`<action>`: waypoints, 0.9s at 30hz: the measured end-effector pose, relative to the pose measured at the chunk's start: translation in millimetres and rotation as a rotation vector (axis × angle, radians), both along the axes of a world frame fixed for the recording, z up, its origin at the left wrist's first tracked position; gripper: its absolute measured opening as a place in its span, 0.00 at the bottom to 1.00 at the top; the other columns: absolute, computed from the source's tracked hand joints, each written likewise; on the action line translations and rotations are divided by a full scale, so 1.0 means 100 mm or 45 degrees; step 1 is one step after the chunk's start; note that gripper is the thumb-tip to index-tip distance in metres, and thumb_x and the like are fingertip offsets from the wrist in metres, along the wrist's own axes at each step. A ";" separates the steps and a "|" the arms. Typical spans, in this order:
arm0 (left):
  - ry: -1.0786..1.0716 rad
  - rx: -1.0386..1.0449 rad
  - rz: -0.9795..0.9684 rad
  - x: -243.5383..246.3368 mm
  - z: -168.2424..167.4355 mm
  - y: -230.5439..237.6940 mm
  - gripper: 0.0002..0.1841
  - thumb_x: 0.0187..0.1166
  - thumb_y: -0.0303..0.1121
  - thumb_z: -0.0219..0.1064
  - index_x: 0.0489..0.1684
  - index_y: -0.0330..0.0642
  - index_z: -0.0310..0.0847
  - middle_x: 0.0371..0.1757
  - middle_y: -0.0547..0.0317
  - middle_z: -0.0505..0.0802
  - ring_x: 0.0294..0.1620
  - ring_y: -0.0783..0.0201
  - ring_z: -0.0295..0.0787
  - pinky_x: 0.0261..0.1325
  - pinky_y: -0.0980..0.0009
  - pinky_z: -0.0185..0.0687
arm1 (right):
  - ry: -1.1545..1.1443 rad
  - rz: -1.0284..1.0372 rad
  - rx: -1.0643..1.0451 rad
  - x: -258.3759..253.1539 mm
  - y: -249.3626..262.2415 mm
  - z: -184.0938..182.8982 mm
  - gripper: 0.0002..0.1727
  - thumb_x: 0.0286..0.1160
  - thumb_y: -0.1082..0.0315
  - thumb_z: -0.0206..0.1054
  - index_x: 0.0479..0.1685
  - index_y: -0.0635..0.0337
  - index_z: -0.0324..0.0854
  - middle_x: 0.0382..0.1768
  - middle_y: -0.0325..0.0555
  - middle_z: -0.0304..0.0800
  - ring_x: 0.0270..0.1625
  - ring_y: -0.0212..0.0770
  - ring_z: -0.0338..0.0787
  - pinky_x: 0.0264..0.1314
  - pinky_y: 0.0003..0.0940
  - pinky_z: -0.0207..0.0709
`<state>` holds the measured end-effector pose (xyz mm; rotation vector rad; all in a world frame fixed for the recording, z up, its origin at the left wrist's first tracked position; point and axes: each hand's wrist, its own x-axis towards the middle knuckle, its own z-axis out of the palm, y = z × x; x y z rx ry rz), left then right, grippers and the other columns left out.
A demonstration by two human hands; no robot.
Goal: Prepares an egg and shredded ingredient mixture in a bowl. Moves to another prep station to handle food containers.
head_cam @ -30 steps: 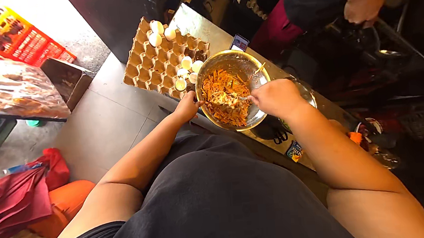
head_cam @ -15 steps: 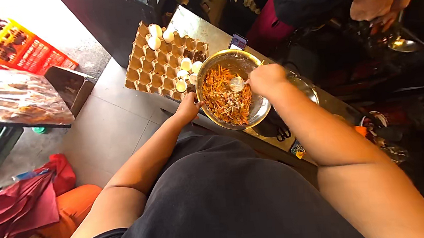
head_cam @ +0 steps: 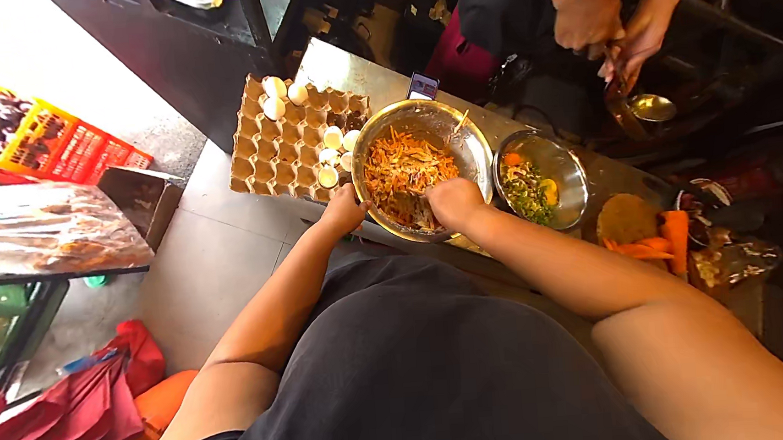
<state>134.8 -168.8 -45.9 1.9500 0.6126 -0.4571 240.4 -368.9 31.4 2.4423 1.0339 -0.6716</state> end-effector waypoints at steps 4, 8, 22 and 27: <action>-0.020 0.010 0.005 0.01 0.02 -0.02 0.21 0.86 0.38 0.65 0.65 0.29 0.72 0.63 0.35 0.83 0.51 0.46 0.92 0.53 0.48 0.92 | -0.090 -0.154 0.055 0.35 0.01 0.30 0.13 0.85 0.72 0.59 0.54 0.68 0.87 0.51 0.69 0.91 0.55 0.72 0.91 0.48 0.73 0.82; -0.024 -0.018 0.015 0.00 0.03 -0.02 0.22 0.87 0.38 0.65 0.67 0.29 0.71 0.64 0.33 0.82 0.52 0.46 0.92 0.53 0.47 0.91 | -0.310 -0.086 0.094 0.74 -0.13 0.63 0.24 0.94 0.57 0.52 0.48 0.70 0.88 0.48 0.71 0.92 0.55 0.73 0.92 0.48 0.73 0.81; -0.022 0.031 -0.016 -0.02 0.09 -0.01 0.22 0.87 0.39 0.64 0.69 0.30 0.70 0.66 0.34 0.81 0.52 0.46 0.91 0.54 0.49 0.90 | 0.122 -0.342 0.153 0.86 -0.10 -0.04 0.26 0.94 0.49 0.49 0.58 0.57 0.90 0.59 0.62 0.92 0.67 0.66 0.89 0.66 0.74 0.75; -0.037 -0.017 0.004 -0.02 0.06 -0.02 0.22 0.87 0.38 0.64 0.69 0.30 0.70 0.64 0.35 0.83 0.50 0.47 0.92 0.52 0.50 0.91 | -0.095 -0.051 0.122 0.86 -0.11 0.59 0.24 0.92 0.50 0.54 0.49 0.55 0.92 0.51 0.62 0.94 0.59 0.68 0.91 0.56 0.74 0.79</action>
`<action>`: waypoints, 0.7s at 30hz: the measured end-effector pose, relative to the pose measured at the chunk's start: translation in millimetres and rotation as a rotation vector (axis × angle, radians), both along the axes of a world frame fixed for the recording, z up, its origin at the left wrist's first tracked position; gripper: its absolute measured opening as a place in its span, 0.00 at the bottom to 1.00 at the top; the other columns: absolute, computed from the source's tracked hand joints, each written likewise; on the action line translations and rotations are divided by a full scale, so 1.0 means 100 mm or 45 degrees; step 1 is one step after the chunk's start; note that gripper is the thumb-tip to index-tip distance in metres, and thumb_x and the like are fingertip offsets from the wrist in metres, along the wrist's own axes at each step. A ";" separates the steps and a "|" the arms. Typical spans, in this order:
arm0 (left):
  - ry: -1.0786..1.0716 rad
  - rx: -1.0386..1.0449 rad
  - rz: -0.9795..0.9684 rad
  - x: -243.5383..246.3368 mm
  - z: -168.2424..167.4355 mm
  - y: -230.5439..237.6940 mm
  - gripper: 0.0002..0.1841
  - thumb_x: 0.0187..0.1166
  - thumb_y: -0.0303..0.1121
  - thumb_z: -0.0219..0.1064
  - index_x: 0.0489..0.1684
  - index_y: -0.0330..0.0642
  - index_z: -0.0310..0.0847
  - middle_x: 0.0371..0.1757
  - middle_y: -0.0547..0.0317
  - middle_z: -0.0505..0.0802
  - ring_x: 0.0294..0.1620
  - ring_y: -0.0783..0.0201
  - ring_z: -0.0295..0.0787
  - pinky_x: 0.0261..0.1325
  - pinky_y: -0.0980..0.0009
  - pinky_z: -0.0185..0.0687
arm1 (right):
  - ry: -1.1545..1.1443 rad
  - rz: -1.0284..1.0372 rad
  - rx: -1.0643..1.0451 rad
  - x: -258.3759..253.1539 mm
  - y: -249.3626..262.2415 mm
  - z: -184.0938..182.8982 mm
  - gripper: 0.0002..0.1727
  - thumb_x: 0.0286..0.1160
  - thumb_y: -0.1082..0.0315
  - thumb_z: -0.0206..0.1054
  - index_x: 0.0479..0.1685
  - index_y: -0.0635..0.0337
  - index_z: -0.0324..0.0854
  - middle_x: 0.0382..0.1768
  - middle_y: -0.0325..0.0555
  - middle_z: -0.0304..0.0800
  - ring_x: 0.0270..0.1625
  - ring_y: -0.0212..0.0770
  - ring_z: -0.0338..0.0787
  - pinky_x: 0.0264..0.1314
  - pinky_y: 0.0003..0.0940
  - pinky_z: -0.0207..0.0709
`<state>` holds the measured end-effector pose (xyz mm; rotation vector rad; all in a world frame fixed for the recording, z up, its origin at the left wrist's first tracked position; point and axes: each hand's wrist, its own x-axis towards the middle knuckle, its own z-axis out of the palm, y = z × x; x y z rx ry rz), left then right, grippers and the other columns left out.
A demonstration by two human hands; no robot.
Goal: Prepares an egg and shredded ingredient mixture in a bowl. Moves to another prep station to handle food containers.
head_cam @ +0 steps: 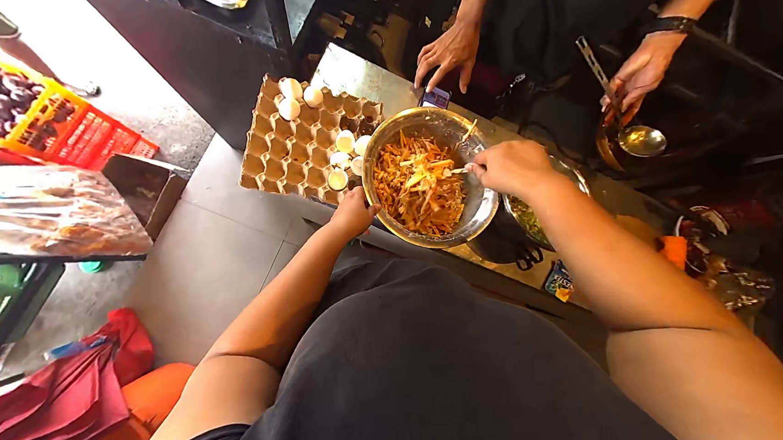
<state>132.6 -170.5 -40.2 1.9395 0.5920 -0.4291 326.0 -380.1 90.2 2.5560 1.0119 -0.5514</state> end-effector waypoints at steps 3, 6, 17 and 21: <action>-0.002 -0.005 0.001 0.00 -0.01 0.01 0.22 0.87 0.39 0.64 0.68 0.30 0.70 0.63 0.35 0.83 0.50 0.46 0.92 0.52 0.49 0.91 | -0.158 -0.017 -0.129 0.16 0.15 -0.03 0.23 0.93 0.57 0.53 0.49 0.67 0.89 0.52 0.70 0.92 0.59 0.72 0.90 0.53 0.74 0.80; -0.035 0.029 -0.014 0.00 -0.04 0.01 0.21 0.86 0.39 0.65 0.65 0.29 0.72 0.60 0.35 0.84 0.48 0.47 0.92 0.52 0.49 0.90 | -0.171 -0.161 -0.184 0.31 0.26 -0.47 0.18 0.88 0.67 0.56 0.51 0.75 0.86 0.56 0.73 0.89 0.61 0.73 0.89 0.54 0.74 0.79; -0.028 0.008 -0.016 0.01 -0.03 0.02 0.21 0.86 0.38 0.65 0.66 0.30 0.72 0.60 0.35 0.84 0.52 0.45 0.91 0.55 0.48 0.89 | 0.105 0.115 0.089 0.27 -0.18 -0.38 0.23 0.92 0.50 0.54 0.47 0.54 0.91 0.47 0.60 0.95 0.56 0.67 0.93 0.55 0.74 0.79; -0.025 -0.004 -0.015 0.01 -0.02 0.01 0.21 0.87 0.38 0.65 0.67 0.29 0.70 0.60 0.35 0.84 0.50 0.46 0.92 0.52 0.48 0.91 | -0.112 0.187 0.006 0.32 -0.25 0.10 0.22 0.92 0.54 0.56 0.43 0.59 0.91 0.45 0.63 0.94 0.54 0.69 0.93 0.52 0.73 0.80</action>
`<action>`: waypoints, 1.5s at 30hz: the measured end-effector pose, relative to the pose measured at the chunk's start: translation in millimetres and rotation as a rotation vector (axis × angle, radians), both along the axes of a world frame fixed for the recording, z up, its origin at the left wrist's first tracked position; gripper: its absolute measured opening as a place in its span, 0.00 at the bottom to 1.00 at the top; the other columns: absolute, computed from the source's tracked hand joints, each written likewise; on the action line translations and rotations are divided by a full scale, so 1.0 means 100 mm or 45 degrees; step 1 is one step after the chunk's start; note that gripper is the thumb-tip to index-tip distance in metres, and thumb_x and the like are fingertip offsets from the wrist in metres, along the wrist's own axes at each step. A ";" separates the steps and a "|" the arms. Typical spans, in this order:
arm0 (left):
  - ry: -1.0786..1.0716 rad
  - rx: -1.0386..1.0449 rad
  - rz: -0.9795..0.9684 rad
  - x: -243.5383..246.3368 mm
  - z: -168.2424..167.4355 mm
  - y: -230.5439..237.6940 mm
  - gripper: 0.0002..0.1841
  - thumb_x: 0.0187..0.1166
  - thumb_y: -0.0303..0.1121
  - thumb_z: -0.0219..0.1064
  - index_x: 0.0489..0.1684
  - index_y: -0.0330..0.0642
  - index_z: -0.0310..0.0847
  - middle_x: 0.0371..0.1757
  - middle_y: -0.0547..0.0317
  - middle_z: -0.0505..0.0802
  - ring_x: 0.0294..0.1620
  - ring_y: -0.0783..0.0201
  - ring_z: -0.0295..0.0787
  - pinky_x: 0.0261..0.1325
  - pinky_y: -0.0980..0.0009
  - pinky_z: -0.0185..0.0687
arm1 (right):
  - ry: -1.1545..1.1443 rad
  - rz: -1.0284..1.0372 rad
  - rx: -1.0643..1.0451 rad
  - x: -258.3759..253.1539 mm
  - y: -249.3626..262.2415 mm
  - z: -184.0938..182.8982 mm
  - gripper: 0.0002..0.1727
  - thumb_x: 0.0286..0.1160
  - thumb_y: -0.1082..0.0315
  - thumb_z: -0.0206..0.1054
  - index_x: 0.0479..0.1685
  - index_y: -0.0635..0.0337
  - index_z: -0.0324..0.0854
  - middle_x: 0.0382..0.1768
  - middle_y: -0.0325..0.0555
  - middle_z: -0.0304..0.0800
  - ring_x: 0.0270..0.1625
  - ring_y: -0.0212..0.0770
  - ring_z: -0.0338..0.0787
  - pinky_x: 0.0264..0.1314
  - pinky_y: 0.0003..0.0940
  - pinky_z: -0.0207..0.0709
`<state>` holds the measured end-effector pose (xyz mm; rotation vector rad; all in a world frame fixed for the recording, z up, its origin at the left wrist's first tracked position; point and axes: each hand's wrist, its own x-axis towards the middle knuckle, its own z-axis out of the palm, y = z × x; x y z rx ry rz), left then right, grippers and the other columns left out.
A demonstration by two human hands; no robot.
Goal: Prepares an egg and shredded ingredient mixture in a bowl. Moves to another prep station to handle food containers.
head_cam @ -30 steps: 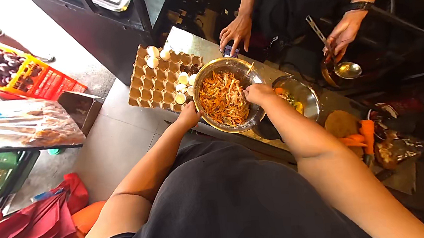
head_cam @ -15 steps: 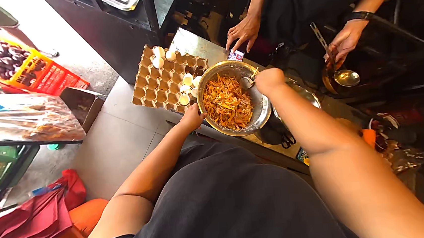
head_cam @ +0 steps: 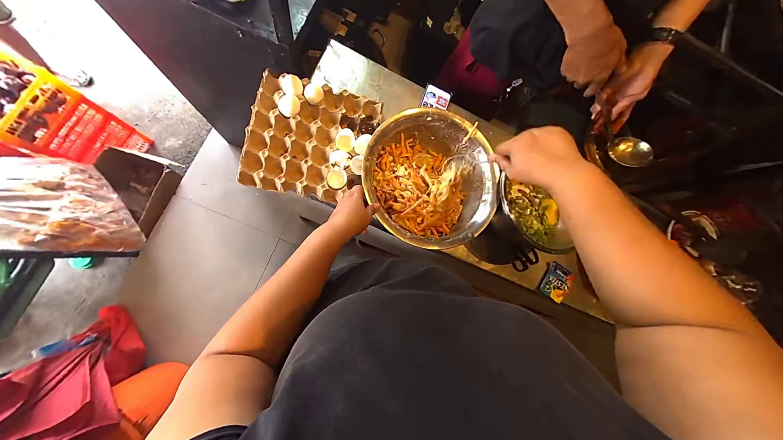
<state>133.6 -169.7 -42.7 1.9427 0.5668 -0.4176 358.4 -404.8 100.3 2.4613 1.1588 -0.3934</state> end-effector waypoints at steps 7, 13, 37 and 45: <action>0.002 -0.015 0.023 -0.02 0.00 0.01 0.21 0.87 0.39 0.65 0.66 0.30 0.71 0.60 0.35 0.84 0.49 0.47 0.92 0.51 0.49 0.91 | -0.170 -0.114 -0.097 0.07 0.49 -0.29 0.13 0.83 0.76 0.59 0.55 0.69 0.87 0.54 0.72 0.88 0.60 0.73 0.88 0.52 0.71 0.81; -0.006 -0.022 0.015 -0.01 -0.03 0.01 0.22 0.87 0.39 0.65 0.66 0.29 0.70 0.60 0.35 0.84 0.48 0.46 0.92 0.50 0.49 0.91 | -0.010 -0.186 -0.241 -0.13 0.19 -0.23 0.20 0.92 0.59 0.56 0.53 0.64 0.90 0.53 0.70 0.91 0.60 0.73 0.90 0.54 0.76 0.79; -0.039 -0.099 0.095 -0.06 -0.08 -0.02 0.21 0.88 0.38 0.64 0.68 0.30 0.69 0.63 0.34 0.83 0.53 0.44 0.91 0.52 0.48 0.91 | -0.019 -0.132 -0.345 0.01 0.13 -0.72 0.15 0.76 0.79 0.63 0.59 0.65 0.86 0.55 0.69 0.89 0.60 0.72 0.89 0.53 0.72 0.82; -0.048 -0.119 0.074 -0.02 -0.06 -0.03 0.19 0.88 0.36 0.64 0.65 0.30 0.69 0.59 0.36 0.84 0.49 0.48 0.92 0.49 0.50 0.92 | 0.306 -0.715 -0.308 -0.66 -0.14 -0.66 0.23 0.87 0.52 0.56 0.58 0.58 0.91 0.61 0.62 0.91 0.68 0.65 0.88 0.65 0.74 0.76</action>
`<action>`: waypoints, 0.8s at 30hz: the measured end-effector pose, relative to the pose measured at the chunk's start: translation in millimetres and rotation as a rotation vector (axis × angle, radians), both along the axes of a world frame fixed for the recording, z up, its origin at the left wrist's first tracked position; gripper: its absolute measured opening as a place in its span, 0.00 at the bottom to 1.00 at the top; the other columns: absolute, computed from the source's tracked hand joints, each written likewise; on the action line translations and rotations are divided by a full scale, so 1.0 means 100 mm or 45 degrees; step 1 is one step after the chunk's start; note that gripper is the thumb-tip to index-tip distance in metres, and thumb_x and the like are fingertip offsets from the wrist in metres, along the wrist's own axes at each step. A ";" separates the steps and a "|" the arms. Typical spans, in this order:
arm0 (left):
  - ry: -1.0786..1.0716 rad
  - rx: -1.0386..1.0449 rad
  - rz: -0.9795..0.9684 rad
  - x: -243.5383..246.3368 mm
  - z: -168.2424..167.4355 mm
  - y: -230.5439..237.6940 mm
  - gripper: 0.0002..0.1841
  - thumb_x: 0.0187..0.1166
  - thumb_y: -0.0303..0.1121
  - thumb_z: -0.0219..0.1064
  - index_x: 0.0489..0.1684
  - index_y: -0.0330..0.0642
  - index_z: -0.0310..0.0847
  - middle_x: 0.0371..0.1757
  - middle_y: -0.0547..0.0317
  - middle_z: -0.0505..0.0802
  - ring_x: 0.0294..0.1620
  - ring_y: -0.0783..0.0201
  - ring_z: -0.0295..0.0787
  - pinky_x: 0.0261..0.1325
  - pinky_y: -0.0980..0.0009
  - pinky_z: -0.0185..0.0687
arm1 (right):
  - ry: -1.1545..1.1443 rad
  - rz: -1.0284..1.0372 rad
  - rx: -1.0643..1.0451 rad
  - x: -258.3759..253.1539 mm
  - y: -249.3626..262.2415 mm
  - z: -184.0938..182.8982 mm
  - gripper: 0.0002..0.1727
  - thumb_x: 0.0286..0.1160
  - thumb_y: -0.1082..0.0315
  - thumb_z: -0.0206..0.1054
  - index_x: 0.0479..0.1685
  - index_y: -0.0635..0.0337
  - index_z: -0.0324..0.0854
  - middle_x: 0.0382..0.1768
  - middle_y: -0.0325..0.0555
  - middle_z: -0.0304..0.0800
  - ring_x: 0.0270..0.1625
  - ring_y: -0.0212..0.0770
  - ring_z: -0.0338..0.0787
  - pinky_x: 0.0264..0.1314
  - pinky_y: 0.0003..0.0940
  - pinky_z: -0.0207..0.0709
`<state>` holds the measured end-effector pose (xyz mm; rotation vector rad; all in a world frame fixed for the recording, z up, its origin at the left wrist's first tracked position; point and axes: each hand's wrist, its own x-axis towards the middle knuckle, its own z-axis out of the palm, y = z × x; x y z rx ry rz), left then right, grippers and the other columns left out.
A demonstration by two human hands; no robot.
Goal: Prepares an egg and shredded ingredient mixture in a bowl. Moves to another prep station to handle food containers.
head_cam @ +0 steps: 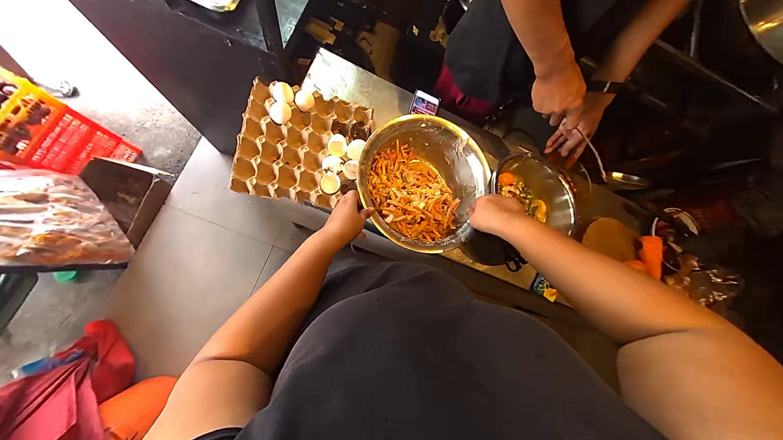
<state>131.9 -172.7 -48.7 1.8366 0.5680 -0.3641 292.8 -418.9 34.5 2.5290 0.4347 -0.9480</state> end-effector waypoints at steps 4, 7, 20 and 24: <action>0.018 0.060 -0.089 0.03 0.02 0.06 0.21 0.87 0.37 0.65 0.67 0.29 0.69 0.61 0.35 0.83 0.50 0.47 0.92 0.51 0.50 0.91 | 0.114 -0.193 0.332 0.09 -0.21 -0.29 0.24 0.91 0.52 0.55 0.53 0.62 0.91 0.58 0.65 0.91 0.67 0.65 0.87 0.69 0.73 0.74; 0.029 0.095 -0.123 0.04 0.04 0.08 0.21 0.87 0.37 0.65 0.66 0.28 0.70 0.61 0.35 0.83 0.48 0.47 0.92 0.50 0.50 0.91 | 0.183 -0.226 0.493 0.20 -0.22 -0.06 0.25 0.94 0.55 0.55 0.48 0.67 0.91 0.56 0.68 0.90 0.66 0.67 0.86 0.70 0.73 0.70; 0.016 0.087 -0.113 0.02 0.01 0.07 0.21 0.87 0.37 0.65 0.65 0.29 0.70 0.59 0.35 0.84 0.48 0.48 0.92 0.51 0.51 0.90 | -0.179 0.299 -0.300 0.28 0.77 0.39 0.17 0.78 0.67 0.67 0.49 0.79 0.85 0.58 0.73 0.87 0.64 0.72 0.87 0.57 0.75 0.77; 0.029 0.056 -0.088 0.03 0.04 0.06 0.20 0.87 0.37 0.65 0.67 0.30 0.70 0.59 0.36 0.84 0.46 0.48 0.92 0.48 0.51 0.91 | 0.085 0.263 -0.339 0.04 0.56 0.31 0.18 0.77 0.63 0.68 0.47 0.75 0.88 0.59 0.70 0.89 0.66 0.70 0.87 0.64 0.76 0.74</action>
